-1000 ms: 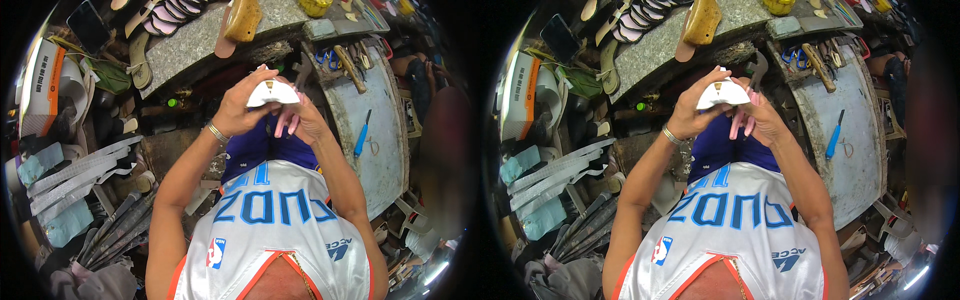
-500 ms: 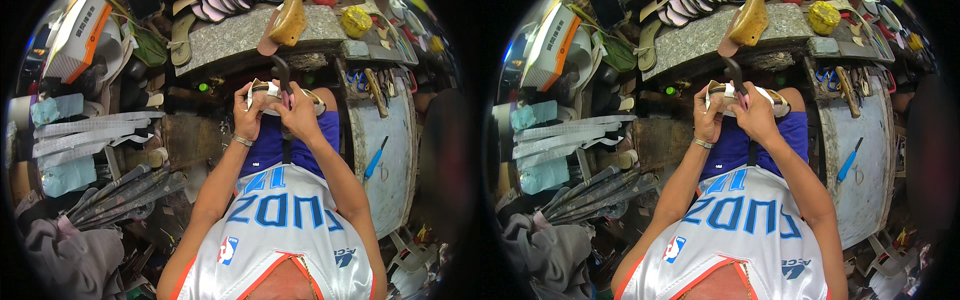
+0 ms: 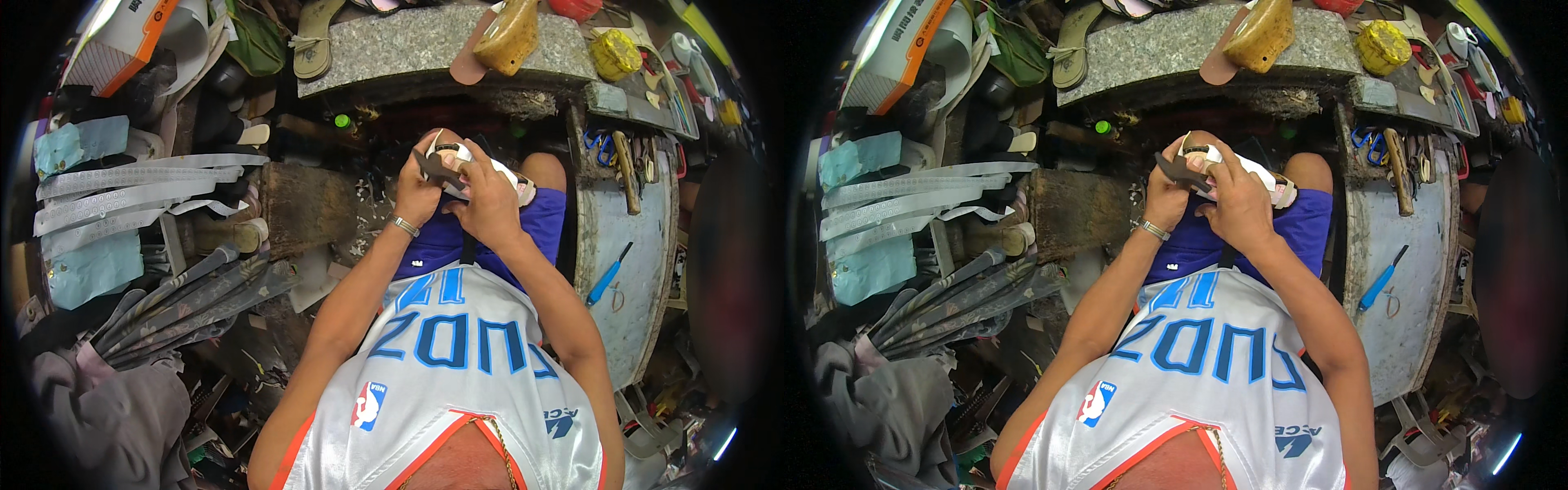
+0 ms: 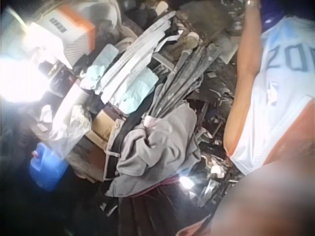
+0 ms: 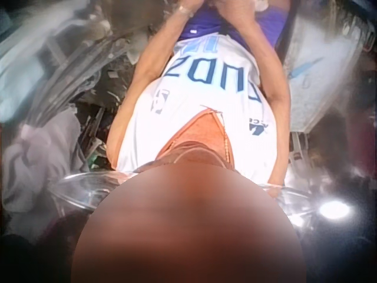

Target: The person trims and shapes a white sandal sole using a knife and scissors, then fits a white plastic upper onto the sole. They repeatedly adjust and trim the upper to match the sole shape.

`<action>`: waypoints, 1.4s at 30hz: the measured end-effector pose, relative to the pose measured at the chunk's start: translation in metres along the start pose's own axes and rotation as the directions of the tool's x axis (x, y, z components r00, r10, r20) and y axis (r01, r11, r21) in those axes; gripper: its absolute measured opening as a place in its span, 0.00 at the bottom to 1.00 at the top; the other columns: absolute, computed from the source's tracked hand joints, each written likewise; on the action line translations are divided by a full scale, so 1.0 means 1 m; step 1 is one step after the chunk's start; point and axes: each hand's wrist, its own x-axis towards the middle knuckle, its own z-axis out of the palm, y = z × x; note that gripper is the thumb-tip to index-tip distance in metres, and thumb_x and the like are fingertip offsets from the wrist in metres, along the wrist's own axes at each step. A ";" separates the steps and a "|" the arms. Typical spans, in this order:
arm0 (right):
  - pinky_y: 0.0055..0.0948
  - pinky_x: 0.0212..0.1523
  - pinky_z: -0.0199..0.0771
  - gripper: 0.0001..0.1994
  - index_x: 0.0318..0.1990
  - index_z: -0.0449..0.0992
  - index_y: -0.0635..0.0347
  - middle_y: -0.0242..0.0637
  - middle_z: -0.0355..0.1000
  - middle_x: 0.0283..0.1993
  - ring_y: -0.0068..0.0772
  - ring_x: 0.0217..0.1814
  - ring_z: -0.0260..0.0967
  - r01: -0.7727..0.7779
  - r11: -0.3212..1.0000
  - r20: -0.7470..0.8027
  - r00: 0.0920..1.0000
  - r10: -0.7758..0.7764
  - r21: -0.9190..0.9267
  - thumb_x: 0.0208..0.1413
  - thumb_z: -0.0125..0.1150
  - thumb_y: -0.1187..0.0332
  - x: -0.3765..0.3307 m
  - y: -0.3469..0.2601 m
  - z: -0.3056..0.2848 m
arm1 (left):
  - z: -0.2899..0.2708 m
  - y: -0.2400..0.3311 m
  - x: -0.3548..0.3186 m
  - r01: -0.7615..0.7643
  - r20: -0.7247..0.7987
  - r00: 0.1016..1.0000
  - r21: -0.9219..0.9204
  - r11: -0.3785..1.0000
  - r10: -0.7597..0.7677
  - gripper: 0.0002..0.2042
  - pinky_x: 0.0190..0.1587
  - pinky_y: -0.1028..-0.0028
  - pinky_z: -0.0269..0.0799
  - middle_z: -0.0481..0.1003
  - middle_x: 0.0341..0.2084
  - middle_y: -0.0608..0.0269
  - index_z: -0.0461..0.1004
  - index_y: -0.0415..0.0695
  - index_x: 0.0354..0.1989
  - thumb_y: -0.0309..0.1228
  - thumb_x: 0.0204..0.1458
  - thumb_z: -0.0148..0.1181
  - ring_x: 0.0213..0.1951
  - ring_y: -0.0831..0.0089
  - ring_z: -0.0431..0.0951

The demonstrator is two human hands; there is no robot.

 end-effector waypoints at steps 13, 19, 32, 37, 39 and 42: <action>0.51 0.47 0.72 0.31 0.54 0.76 0.61 0.56 0.73 0.73 0.55 0.56 0.80 0.052 0.973 -0.149 0.985 -0.087 -0.227 0.37 0.81 0.78 0.025 0.019 0.026 | 0.015 -0.004 0.029 0.058 -0.020 0.998 -0.063 0.996 -0.059 0.29 0.55 0.74 0.81 0.84 0.53 0.62 0.72 0.39 0.76 0.34 0.69 0.73 0.52 0.77 0.82; 0.50 0.47 0.72 0.30 0.53 0.77 0.61 0.54 0.74 0.72 0.54 0.57 0.80 0.074 0.973 -0.196 0.973 -0.118 -0.217 0.37 0.78 0.79 0.021 0.030 0.032 | 0.016 -0.015 0.034 0.064 -0.009 0.998 -0.156 0.986 -0.066 0.28 0.56 0.71 0.82 0.83 0.54 0.62 0.73 0.38 0.74 0.33 0.69 0.73 0.53 0.75 0.83; 0.41 0.55 0.86 0.18 0.55 0.82 0.61 0.47 0.71 0.76 0.52 0.59 0.83 -0.140 0.987 -0.083 0.986 0.146 0.078 0.61 0.81 0.70 -0.033 0.005 -0.005 | -0.004 0.006 0.001 -0.305 0.109 0.952 0.421 0.854 0.286 0.23 0.71 0.63 0.72 0.79 0.61 0.51 0.77 0.42 0.69 0.35 0.68 0.70 0.64 0.57 0.80; 0.38 0.42 0.84 0.12 0.56 0.82 0.63 0.47 0.81 0.51 0.40 0.44 0.83 -0.158 0.941 -0.114 0.973 0.200 0.298 0.71 0.72 0.67 -0.046 0.001 -0.033 | -0.011 0.014 -0.006 -0.345 0.146 0.938 0.469 0.813 0.314 0.20 0.66 0.63 0.76 0.81 0.59 0.51 0.79 0.41 0.66 0.32 0.67 0.69 0.60 0.56 0.83; 0.29 0.35 0.80 0.13 0.56 0.82 0.67 0.40 0.80 0.38 0.24 0.32 0.77 -0.432 0.800 0.174 0.902 0.396 0.417 0.77 0.67 0.65 -0.056 -0.001 -0.044 | -0.012 0.015 -0.007 -0.383 0.143 0.922 0.476 0.792 0.360 0.20 0.63 0.62 0.78 0.82 0.56 0.49 0.79 0.42 0.64 0.31 0.65 0.70 0.57 0.52 0.85; 0.27 0.30 0.75 0.15 0.55 0.83 0.67 0.34 0.76 0.30 0.20 0.27 0.72 -0.524 0.711 0.351 0.849 0.395 0.468 0.79 0.64 0.60 -0.059 0.000 -0.049 | -0.010 0.012 -0.009 -0.347 0.134 0.937 0.439 0.828 0.322 0.18 0.63 0.61 0.79 0.83 0.57 0.49 0.79 0.42 0.63 0.30 0.65 0.70 0.58 0.51 0.85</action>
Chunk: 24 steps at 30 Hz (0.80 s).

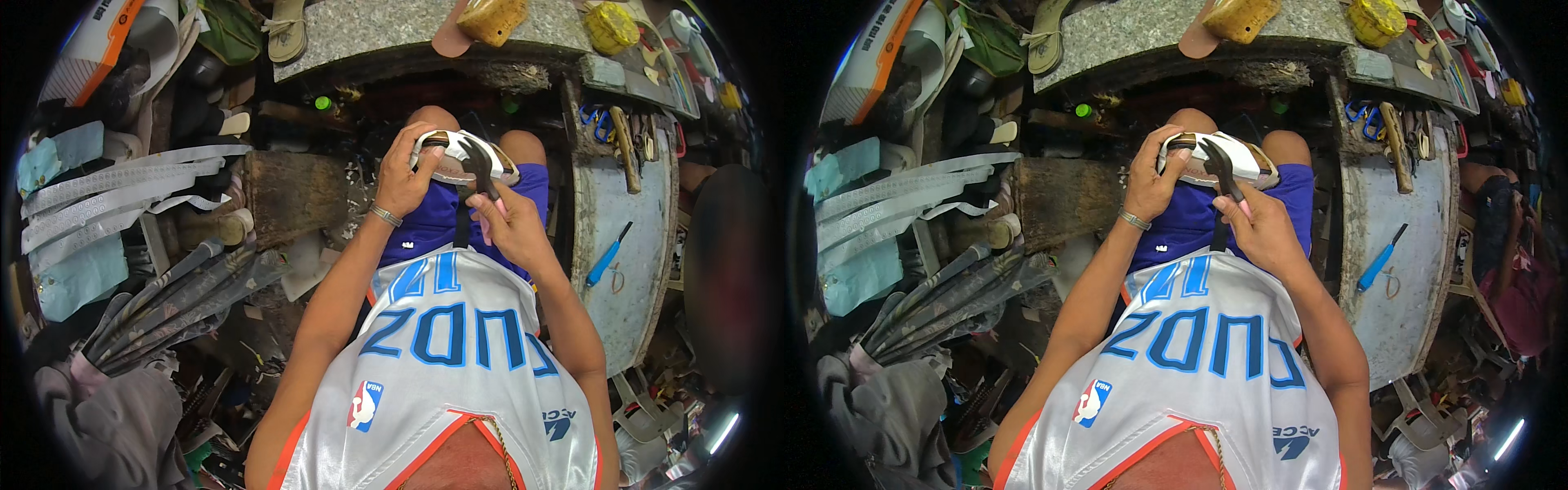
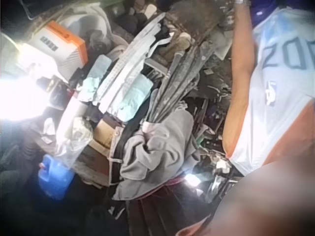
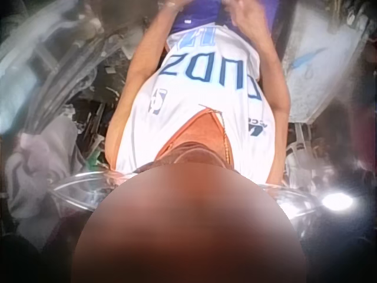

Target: The person trims and shapes a white sandal sole using a knife and scissors, then fits a white plastic upper onto the sole. They repeatedly adjust and trim the upper to match the sole shape.

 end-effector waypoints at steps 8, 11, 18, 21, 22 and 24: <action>0.31 0.27 0.72 0.18 0.46 0.82 0.66 0.33 0.74 0.27 0.23 0.22 0.71 -0.171 0.976 0.155 0.976 0.151 0.131 0.78 0.64 0.56 0.008 0.008 -0.004 | -0.006 -0.004 -0.009 -0.101 0.075 0.992 0.018 0.995 0.100 0.17 0.66 0.62 0.78 0.84 0.60 0.49 0.82 0.42 0.63 0.29 0.68 0.69 0.62 0.53 0.85; 0.29 0.31 0.77 0.19 0.56 0.82 0.66 0.37 0.78 0.36 0.24 0.30 0.74 -0.226 0.970 0.194 0.959 0.206 0.088 0.79 0.63 0.55 0.010 0.009 -0.003 | -0.008 -0.005 -0.011 -0.122 0.063 0.991 0.010 0.992 0.121 0.17 0.65 0.62 0.80 0.84 0.59 0.50 0.83 0.42 0.62 0.27 0.66 0.71 0.61 0.53 0.86; 0.31 0.35 0.80 0.21 0.60 0.83 0.66 0.36 0.81 0.39 0.23 0.37 0.78 -0.178 0.978 0.195 0.961 0.197 -0.113 0.79 0.64 0.53 0.014 0.001 -0.006 | -0.007 -0.006 -0.015 -0.112 0.053 0.992 -0.040 0.993 0.114 0.17 0.65 0.62 0.79 0.85 0.59 0.51 0.83 0.41 0.61 0.23 0.63 0.71 0.61 0.55 0.86; 0.31 0.36 0.80 0.21 0.60 0.84 0.65 0.35 0.81 0.37 0.23 0.35 0.78 -0.223 0.964 0.204 0.946 0.250 -0.146 0.79 0.64 0.53 0.014 -0.003 -0.006 | -0.007 -0.006 -0.015 -0.116 0.057 0.991 -0.056 0.992 0.119 0.17 0.65 0.62 0.79 0.85 0.59 0.51 0.83 0.41 0.61 0.22 0.63 0.71 0.61 0.55 0.86; 0.33 0.38 0.81 0.21 0.56 0.84 0.66 0.36 0.82 0.37 0.25 0.36 0.79 -0.219 0.969 0.193 0.952 0.237 -0.111 0.78 0.65 0.53 0.013 -0.004 -0.005 | -0.007 -0.006 -0.014 -0.121 0.055 0.991 -0.056 0.991 0.124 0.17 0.65 0.62 0.79 0.85 0.59 0.51 0.83 0.41 0.61 0.22 0.63 0.71 0.61 0.55 0.86; 0.36 0.43 0.83 0.20 0.49 0.85 0.66 0.39 0.83 0.36 0.30 0.38 0.81 -0.169 0.985 0.154 0.973 0.174 -0.041 0.77 0.66 0.52 0.012 -0.004 -0.002 | -0.007 -0.007 -0.014 -0.131 0.054 0.990 -0.053 0.990 0.134 0.18 0.65 0.62 0.79 0.85 0.59 0.51 0.83 0.41 0.61 0.22 0.63 0.71 0.62 0.54 0.86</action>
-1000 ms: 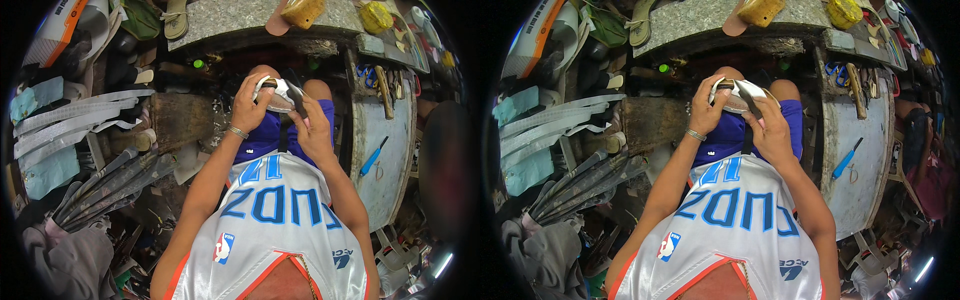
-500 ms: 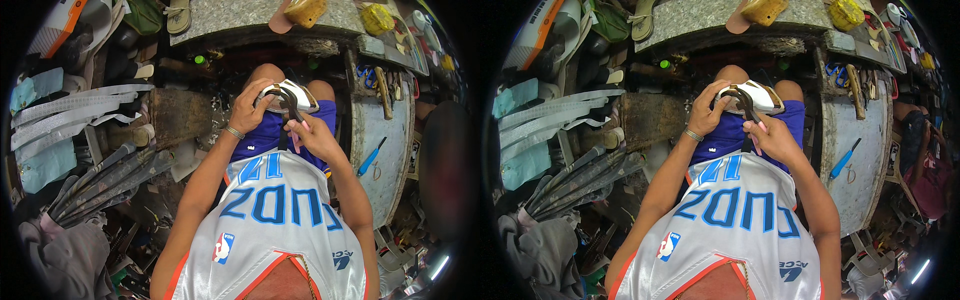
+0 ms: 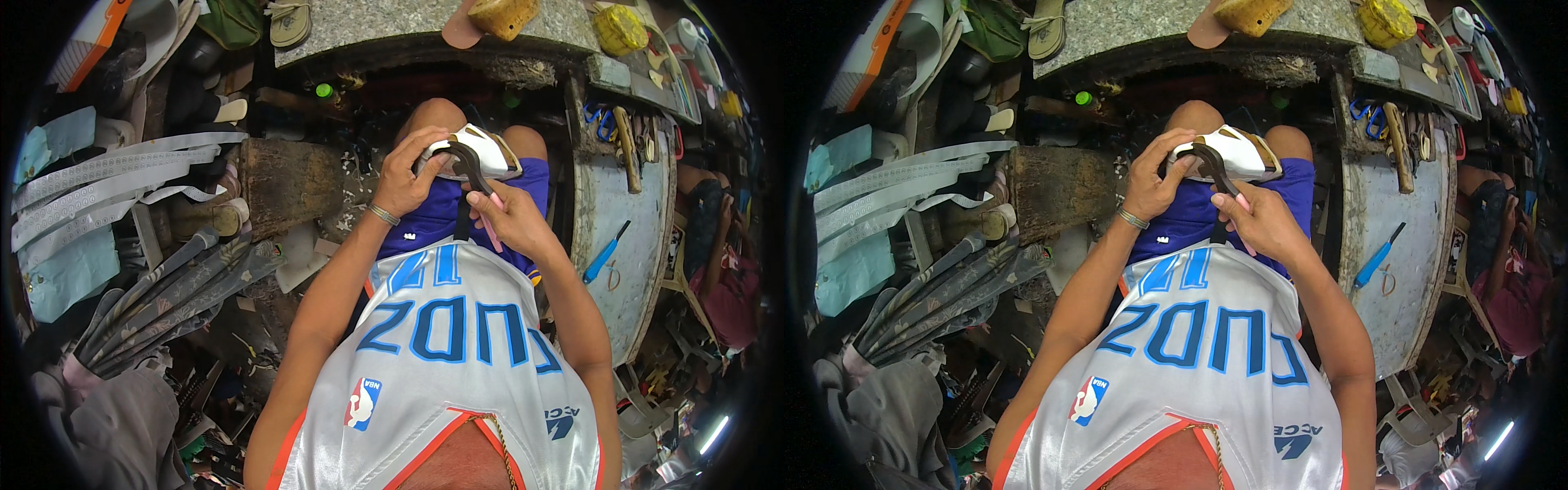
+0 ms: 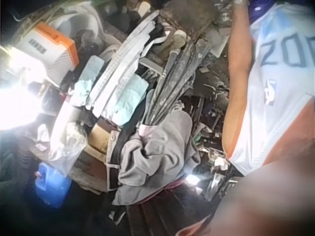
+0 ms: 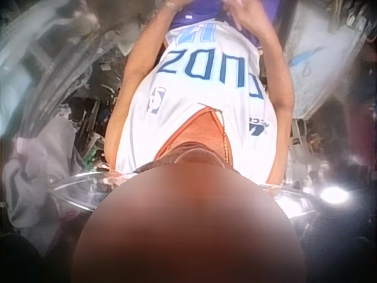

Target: The person trims and shapes a white sandal sole using a knife and scissors, then fits a white plastic upper onto the sole. They repeatedly adjust and trim the upper to match the sole shape.

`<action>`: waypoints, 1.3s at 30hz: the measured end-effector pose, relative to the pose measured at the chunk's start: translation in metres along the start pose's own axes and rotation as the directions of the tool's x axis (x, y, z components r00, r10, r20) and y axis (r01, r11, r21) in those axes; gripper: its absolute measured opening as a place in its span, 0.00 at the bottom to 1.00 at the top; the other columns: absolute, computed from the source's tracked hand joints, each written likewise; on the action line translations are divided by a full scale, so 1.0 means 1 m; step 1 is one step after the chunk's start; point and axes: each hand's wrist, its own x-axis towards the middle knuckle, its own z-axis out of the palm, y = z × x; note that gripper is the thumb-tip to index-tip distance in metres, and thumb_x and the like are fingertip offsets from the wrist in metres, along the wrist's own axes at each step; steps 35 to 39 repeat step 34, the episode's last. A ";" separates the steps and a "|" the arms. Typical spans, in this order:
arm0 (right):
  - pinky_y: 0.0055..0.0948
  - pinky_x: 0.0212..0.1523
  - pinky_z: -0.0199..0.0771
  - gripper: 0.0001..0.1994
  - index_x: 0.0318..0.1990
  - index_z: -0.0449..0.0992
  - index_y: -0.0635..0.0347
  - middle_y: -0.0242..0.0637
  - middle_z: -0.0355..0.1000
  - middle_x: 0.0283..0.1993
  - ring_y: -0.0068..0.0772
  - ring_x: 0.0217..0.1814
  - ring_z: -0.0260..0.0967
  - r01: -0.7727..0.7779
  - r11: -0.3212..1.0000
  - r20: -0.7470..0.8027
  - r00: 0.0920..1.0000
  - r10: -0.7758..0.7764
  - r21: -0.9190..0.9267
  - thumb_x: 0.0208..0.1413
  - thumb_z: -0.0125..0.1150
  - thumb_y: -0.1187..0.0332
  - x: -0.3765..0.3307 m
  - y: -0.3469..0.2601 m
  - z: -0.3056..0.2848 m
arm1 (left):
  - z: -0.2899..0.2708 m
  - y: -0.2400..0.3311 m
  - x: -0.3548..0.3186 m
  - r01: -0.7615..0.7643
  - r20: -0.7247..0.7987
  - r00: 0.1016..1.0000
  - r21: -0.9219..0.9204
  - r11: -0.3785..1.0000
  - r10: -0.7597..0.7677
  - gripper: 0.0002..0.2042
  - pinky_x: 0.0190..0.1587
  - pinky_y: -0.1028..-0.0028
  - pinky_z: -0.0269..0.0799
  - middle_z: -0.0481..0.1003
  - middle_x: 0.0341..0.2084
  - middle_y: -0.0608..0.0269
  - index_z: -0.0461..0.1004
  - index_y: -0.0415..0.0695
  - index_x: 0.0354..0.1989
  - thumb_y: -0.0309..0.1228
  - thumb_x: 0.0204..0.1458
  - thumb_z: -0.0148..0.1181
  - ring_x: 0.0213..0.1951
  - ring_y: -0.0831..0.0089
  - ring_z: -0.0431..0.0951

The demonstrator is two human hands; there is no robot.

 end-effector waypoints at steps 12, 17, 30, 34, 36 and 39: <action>0.27 0.36 0.80 0.20 0.67 0.82 0.60 0.32 0.79 0.36 0.21 0.36 0.77 -0.088 0.996 0.016 0.996 0.087 0.022 0.80 0.63 0.55 0.002 0.003 0.003 | 0.002 -0.001 0.001 0.036 0.002 0.999 -0.009 0.999 -0.036 0.17 0.66 0.62 0.79 0.85 0.59 0.51 0.84 0.41 0.60 0.22 0.64 0.71 0.63 0.55 0.85; 0.28 0.39 0.81 0.20 0.67 0.83 0.61 0.30 0.78 0.35 0.21 0.37 0.77 -0.094 0.995 0.032 0.995 0.093 0.016 0.80 0.63 0.55 0.004 0.003 0.002 | 0.002 -0.004 0.002 0.029 0.003 1.000 -0.011 1.000 -0.029 0.17 0.66 0.62 0.79 0.85 0.59 0.51 0.84 0.41 0.61 0.23 0.64 0.71 0.62 0.55 0.85; 0.38 0.32 0.77 0.19 0.59 0.85 0.62 0.35 0.78 0.30 0.29 0.31 0.76 0.006 0.997 -0.070 0.998 -0.011 -0.080 0.78 0.65 0.54 0.001 0.004 0.009 | 0.003 -0.006 0.004 0.044 -0.004 0.999 -0.018 0.999 -0.044 0.17 0.66 0.63 0.79 0.85 0.59 0.51 0.84 0.42 0.60 0.23 0.64 0.71 0.62 0.55 0.86; 0.41 0.32 0.76 0.18 0.59 0.84 0.63 0.39 0.80 0.28 0.36 0.29 0.77 0.158 0.955 -0.142 0.970 -0.198 -0.250 0.78 0.65 0.56 -0.003 0.004 0.013 | 0.003 -0.009 0.002 0.139 0.003 0.990 -0.031 0.990 -0.139 0.17 0.70 0.62 0.76 0.84 0.63 0.52 0.82 0.41 0.64 0.24 0.67 0.67 0.65 0.57 0.83; 0.41 0.32 0.76 0.18 0.59 0.84 0.63 0.39 0.80 0.28 0.36 0.29 0.77 0.158 0.955 -0.142 0.970 -0.198 -0.250 0.78 0.65 0.56 -0.003 0.004 0.013 | 0.003 -0.009 0.002 0.139 0.003 0.990 -0.031 0.990 -0.139 0.17 0.70 0.62 0.76 0.84 0.63 0.52 0.82 0.41 0.64 0.24 0.67 0.67 0.65 0.57 0.83; 0.41 0.32 0.76 0.18 0.59 0.84 0.63 0.39 0.80 0.28 0.36 0.29 0.77 0.158 0.955 -0.142 0.970 -0.198 -0.250 0.78 0.65 0.56 -0.003 0.004 0.013 | 0.003 -0.009 0.002 0.139 0.003 0.990 -0.031 0.990 -0.139 0.17 0.70 0.62 0.76 0.84 0.63 0.52 0.82 0.41 0.64 0.24 0.67 0.67 0.65 0.57 0.83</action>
